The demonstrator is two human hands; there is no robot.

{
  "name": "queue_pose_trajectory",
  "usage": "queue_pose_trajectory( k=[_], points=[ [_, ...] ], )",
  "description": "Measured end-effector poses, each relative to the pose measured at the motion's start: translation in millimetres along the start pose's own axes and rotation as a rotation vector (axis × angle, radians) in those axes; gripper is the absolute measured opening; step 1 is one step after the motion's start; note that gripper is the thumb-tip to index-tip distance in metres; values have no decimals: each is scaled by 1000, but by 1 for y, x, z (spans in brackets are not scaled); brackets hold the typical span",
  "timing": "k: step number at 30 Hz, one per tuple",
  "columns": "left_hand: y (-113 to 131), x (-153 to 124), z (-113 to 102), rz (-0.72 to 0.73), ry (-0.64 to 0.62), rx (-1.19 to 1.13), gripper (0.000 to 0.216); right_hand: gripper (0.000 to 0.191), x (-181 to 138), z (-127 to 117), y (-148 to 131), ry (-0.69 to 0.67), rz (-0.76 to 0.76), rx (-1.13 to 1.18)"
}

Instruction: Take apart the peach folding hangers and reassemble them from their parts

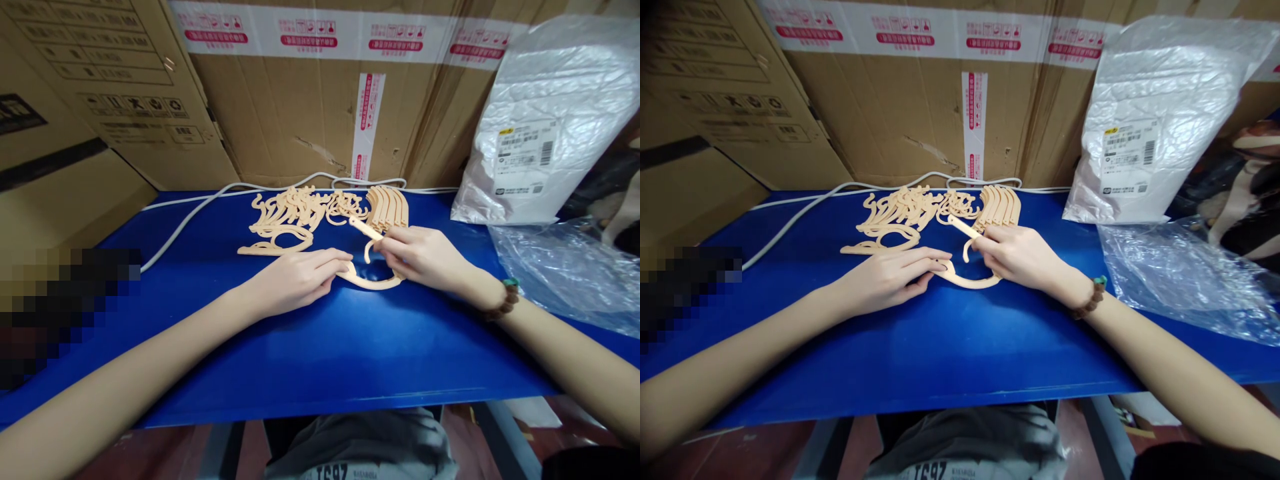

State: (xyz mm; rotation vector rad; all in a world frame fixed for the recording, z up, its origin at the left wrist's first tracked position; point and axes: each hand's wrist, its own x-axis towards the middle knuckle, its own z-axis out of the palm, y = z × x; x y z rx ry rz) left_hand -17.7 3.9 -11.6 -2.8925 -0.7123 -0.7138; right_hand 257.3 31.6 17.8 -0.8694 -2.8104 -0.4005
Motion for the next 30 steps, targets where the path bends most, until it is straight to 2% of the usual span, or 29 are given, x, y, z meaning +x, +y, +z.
queue_pose_trajectory(
  k=[6,14,17,20,24,30],
  points=[
    [-3,0,3,20,-25,26,22,32,-1,2,-12,-32,-95,125],
    [-6,3,2,52,-24,93,26,17,0,-6,-27,-155,-142,275],
    [-6,4,2,49,-3,135,24,16,1,-7,-30,-156,-151,293],
    [-2,5,2,-19,53,218,21,14,0,-5,-33,-127,-150,277],
    [7,5,0,-155,91,283,26,14,1,-1,-35,-85,-161,242],
    [12,2,0,-274,7,74,21,18,2,7,-38,-37,-198,176]
  ],
)
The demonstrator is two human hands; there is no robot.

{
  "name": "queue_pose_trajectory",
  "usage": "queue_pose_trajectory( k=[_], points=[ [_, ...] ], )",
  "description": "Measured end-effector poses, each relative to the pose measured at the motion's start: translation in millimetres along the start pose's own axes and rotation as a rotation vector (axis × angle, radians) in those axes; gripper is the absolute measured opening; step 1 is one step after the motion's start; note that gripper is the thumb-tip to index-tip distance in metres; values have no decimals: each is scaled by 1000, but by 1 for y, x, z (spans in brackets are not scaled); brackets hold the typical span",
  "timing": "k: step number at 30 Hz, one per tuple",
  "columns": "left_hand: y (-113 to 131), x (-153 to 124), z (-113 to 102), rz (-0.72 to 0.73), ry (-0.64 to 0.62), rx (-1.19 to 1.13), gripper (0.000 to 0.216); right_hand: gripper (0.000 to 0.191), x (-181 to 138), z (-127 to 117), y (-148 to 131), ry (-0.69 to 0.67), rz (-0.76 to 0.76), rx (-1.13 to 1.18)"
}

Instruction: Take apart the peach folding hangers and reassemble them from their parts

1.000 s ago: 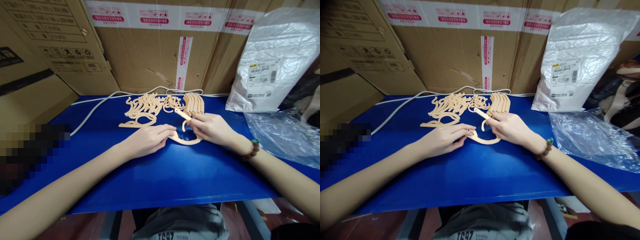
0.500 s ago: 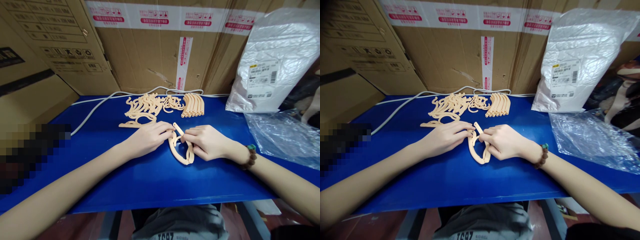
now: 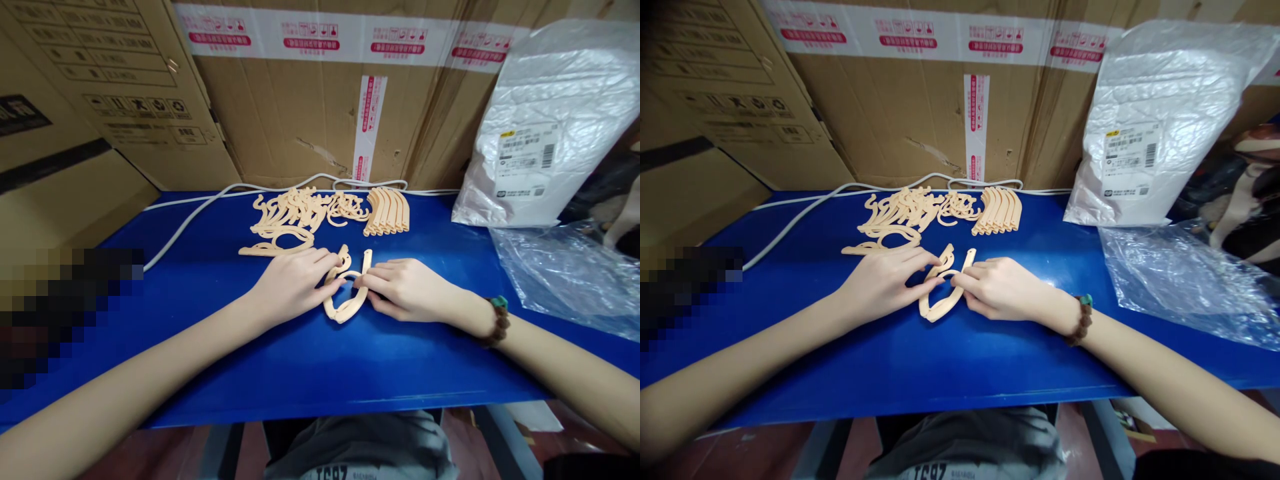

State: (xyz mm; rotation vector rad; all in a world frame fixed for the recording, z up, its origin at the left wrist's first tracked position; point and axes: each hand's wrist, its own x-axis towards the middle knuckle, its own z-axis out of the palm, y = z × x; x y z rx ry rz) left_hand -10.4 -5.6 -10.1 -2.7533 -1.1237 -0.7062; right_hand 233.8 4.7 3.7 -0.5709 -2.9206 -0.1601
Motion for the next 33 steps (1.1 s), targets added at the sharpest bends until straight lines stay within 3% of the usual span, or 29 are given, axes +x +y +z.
queue_pose_trajectory(
  k=[7,17,22,27,33],
  points=[
    [3,0,4,-130,-70,-363,9,25,1,2,-7,31,-54,-70],
    [-4,3,6,45,-56,-216,15,29,-1,8,-4,40,-8,-35],
    [-8,4,7,84,-52,-188,19,31,1,2,-5,128,32,-75],
    [-10,5,8,105,-37,-162,21,27,6,-2,3,149,155,-145],
    [-13,4,11,180,7,-95,21,27,34,-13,24,28,362,-178]
  ],
)
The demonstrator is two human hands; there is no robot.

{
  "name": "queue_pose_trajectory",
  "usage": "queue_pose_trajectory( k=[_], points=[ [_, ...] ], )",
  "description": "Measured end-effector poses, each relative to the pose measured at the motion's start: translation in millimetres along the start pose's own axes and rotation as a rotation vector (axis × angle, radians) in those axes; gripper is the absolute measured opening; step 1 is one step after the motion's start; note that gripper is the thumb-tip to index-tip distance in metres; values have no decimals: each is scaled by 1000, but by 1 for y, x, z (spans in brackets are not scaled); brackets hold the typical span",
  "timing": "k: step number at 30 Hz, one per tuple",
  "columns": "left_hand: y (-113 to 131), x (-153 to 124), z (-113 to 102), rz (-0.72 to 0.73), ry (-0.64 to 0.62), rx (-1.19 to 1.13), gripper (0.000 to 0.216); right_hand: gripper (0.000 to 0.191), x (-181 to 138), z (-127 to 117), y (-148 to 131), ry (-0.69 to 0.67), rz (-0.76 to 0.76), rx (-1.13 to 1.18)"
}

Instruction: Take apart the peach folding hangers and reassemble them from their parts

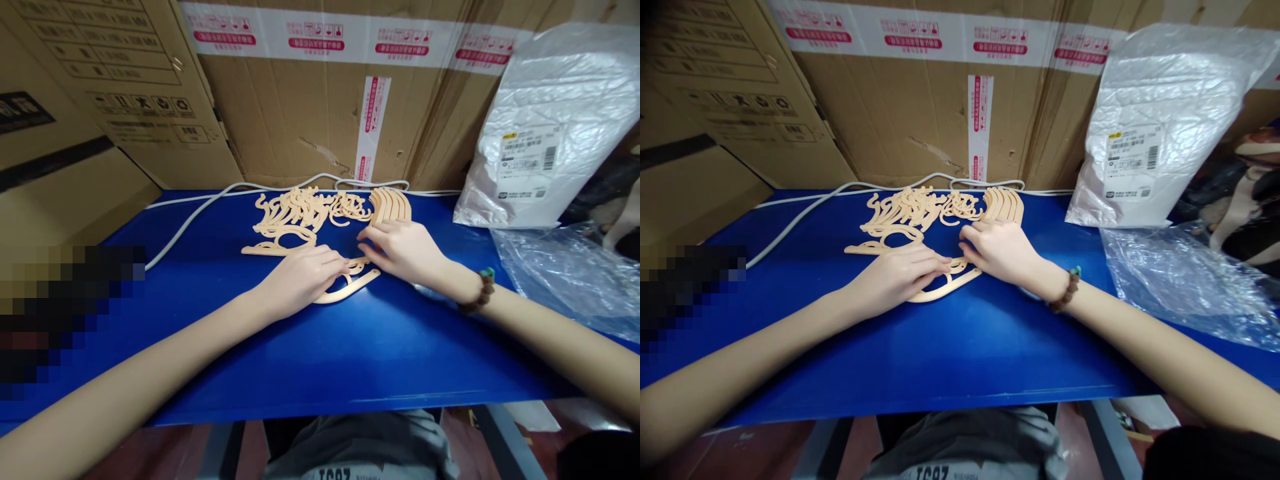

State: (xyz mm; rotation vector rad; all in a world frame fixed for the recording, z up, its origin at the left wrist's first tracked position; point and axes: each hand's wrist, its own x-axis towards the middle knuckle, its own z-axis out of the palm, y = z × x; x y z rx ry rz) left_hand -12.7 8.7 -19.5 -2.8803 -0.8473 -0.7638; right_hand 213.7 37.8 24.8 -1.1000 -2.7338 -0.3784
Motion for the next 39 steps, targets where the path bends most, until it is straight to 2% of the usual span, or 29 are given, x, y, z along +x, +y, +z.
queue_pose_trajectory(
  k=[4,9,16,24,31,35,39],
  points=[
    [-1,-1,0,68,28,34,22,28,36,-4,8,4,64,-91],
    [-2,0,0,88,43,74,27,29,80,6,10,28,172,-4],
    [-2,0,-4,71,-3,84,26,50,118,20,-4,-107,323,122],
    [-3,-1,-3,80,11,110,29,52,129,30,-12,-147,365,181],
    [-1,0,-5,97,20,108,31,54,132,30,-18,-123,444,196],
    [-1,0,-6,96,8,102,30,57,135,28,-16,-76,484,219],
    [-2,-1,-4,92,12,87,26,59,126,16,-3,30,482,248]
  ],
)
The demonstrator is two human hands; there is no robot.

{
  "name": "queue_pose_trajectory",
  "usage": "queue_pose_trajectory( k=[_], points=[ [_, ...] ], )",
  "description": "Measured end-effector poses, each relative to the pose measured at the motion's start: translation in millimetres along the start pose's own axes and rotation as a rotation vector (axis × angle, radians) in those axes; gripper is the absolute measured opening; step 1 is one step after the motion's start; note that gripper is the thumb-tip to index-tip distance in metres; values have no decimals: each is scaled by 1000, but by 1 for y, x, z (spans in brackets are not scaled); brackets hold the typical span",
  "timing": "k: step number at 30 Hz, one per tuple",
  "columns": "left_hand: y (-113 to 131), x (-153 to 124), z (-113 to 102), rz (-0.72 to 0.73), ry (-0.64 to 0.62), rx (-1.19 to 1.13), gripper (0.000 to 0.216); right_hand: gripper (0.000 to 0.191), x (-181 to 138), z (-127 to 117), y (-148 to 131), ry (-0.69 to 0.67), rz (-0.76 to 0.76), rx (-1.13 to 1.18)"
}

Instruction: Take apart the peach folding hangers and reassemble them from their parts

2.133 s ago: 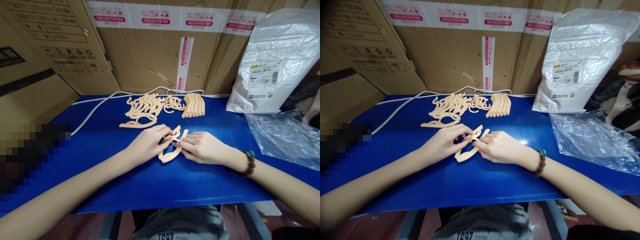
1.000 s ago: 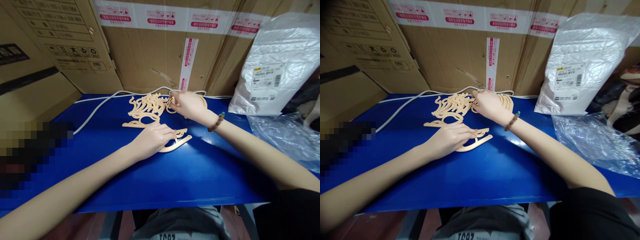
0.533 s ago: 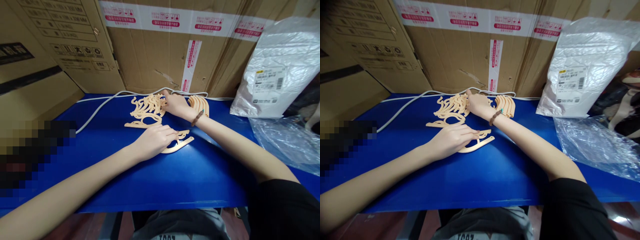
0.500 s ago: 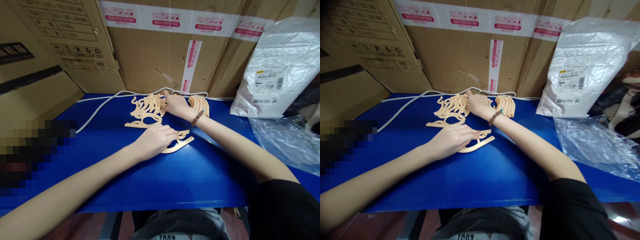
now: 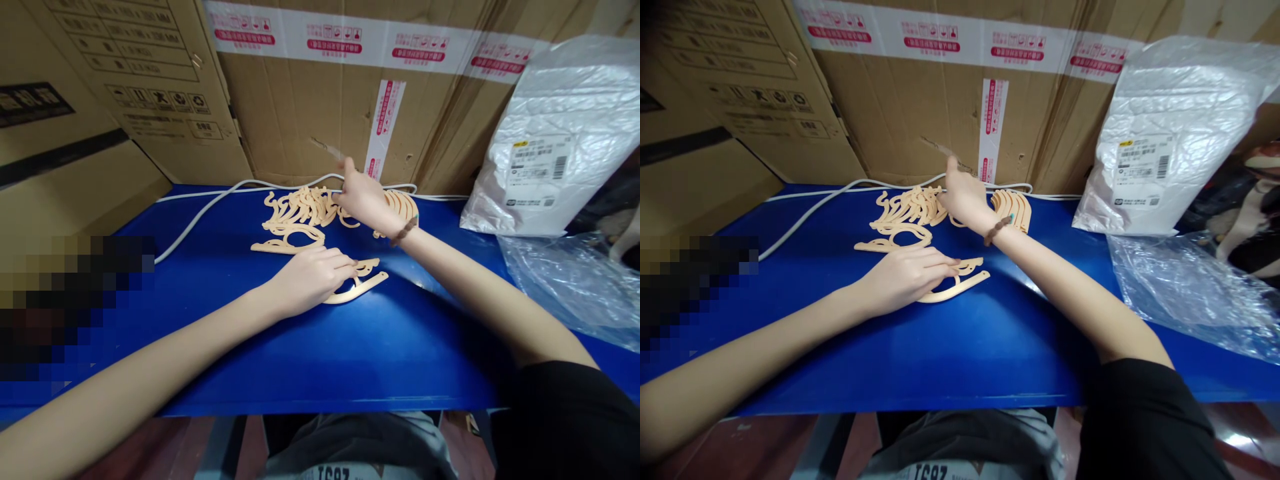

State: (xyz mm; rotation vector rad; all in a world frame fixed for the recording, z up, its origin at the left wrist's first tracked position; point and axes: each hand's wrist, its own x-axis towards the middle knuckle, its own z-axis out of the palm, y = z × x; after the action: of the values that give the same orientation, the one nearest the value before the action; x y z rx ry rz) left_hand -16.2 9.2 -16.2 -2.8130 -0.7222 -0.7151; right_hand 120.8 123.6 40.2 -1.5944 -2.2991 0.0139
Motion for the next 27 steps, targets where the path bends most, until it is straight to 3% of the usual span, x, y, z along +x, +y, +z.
queue_pose_trajectory(
  k=[5,9,14,17,21,27],
  points=[
    [0,0,1,0,-7,31,26,56,-20,-33,35,48,-202,62],
    [0,-1,2,16,-5,29,27,48,-57,-50,65,63,-271,93],
    [1,0,2,-2,-17,-20,28,36,-114,-46,92,-2,-167,4],
    [1,0,3,-3,-13,-34,27,36,-135,-42,101,-135,-140,-160],
    [1,0,5,1,31,-34,25,40,-142,-44,108,-286,-238,-248],
    [2,1,7,-21,74,10,21,41,-145,-47,104,-327,-306,-179]
  ],
)
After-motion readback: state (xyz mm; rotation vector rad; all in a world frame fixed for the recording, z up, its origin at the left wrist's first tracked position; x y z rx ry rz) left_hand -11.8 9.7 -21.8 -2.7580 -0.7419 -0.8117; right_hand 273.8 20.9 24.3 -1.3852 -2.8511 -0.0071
